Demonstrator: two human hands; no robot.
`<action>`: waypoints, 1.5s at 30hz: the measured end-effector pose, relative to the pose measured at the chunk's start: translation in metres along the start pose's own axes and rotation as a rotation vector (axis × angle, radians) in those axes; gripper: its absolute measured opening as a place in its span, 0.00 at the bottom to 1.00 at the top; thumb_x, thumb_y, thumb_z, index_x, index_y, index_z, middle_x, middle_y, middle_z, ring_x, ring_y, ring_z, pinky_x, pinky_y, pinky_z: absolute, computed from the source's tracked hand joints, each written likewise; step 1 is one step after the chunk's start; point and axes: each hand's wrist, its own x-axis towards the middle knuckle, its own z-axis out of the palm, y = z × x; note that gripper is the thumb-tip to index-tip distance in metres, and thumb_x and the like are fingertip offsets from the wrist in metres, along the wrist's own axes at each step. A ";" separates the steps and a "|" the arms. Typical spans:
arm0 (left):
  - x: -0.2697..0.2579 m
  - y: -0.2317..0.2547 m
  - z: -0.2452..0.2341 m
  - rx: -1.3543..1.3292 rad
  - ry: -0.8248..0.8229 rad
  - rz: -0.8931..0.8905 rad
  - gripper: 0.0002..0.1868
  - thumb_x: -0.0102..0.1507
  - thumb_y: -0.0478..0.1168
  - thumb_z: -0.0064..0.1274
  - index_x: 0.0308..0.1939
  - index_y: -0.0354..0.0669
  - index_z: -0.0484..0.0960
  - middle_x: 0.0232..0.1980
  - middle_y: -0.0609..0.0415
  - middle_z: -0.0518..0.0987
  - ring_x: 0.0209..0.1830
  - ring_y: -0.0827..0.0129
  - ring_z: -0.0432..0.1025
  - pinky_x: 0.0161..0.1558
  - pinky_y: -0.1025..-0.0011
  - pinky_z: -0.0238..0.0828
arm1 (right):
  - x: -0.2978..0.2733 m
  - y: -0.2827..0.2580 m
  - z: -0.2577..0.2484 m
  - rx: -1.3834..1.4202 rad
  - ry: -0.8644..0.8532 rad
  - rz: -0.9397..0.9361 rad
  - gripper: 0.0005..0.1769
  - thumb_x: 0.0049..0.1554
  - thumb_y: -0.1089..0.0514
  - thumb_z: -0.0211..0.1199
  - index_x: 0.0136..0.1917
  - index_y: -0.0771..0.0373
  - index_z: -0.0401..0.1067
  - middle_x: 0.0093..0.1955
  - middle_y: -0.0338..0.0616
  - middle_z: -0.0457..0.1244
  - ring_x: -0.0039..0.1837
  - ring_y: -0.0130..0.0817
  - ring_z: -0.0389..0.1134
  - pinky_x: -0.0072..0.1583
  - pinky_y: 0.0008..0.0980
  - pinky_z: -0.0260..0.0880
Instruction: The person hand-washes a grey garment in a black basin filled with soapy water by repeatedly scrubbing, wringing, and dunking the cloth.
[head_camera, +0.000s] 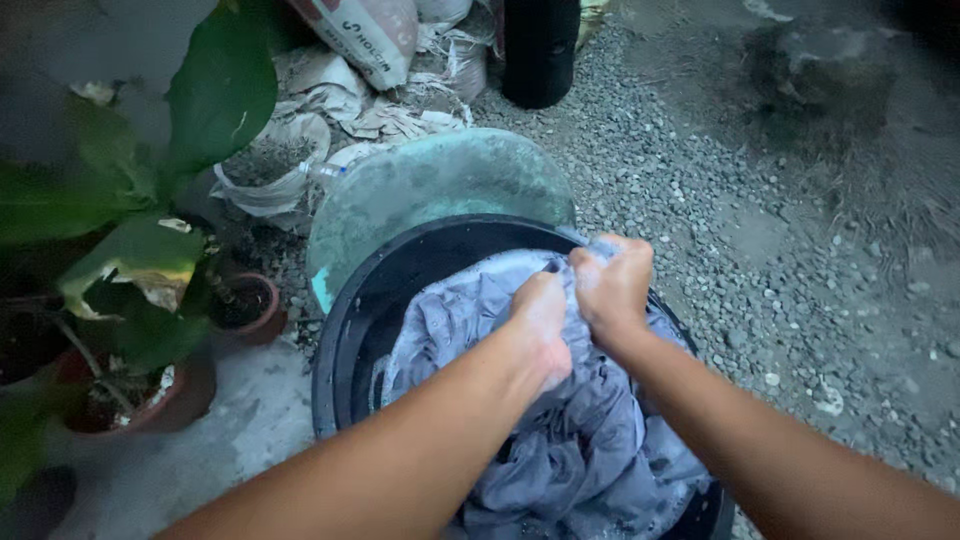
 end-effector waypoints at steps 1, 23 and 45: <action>0.000 0.002 -0.003 -0.002 -0.024 -0.003 0.11 0.63 0.44 0.47 0.42 0.44 0.80 0.41 0.51 0.82 0.40 0.62 0.77 0.46 0.60 0.75 | -0.005 -0.007 0.001 -0.016 0.061 -0.182 0.10 0.45 0.61 0.65 0.29 0.67 0.68 0.27 0.45 0.60 0.31 0.32 0.59 0.37 0.38 0.62; -0.092 0.097 -0.013 1.024 0.250 0.365 0.35 0.52 0.41 0.72 0.57 0.42 0.67 0.48 0.50 0.78 0.51 0.64 0.75 0.52 0.62 0.76 | -0.014 -0.014 -0.034 -0.117 -0.994 0.221 0.26 0.46 0.59 0.68 0.59 0.65 0.75 0.50 0.54 0.70 0.48 0.42 0.72 0.52 0.44 0.70; -0.112 0.079 -0.058 -0.426 0.110 0.281 0.43 0.62 0.73 0.36 0.60 0.40 0.77 0.61 0.41 0.80 0.62 0.46 0.73 0.62 0.43 0.66 | -0.029 -0.037 -0.035 1.316 -0.760 0.771 0.25 0.51 0.52 0.68 0.59 0.65 0.73 0.56 0.44 0.71 0.59 0.35 0.72 0.64 0.36 0.69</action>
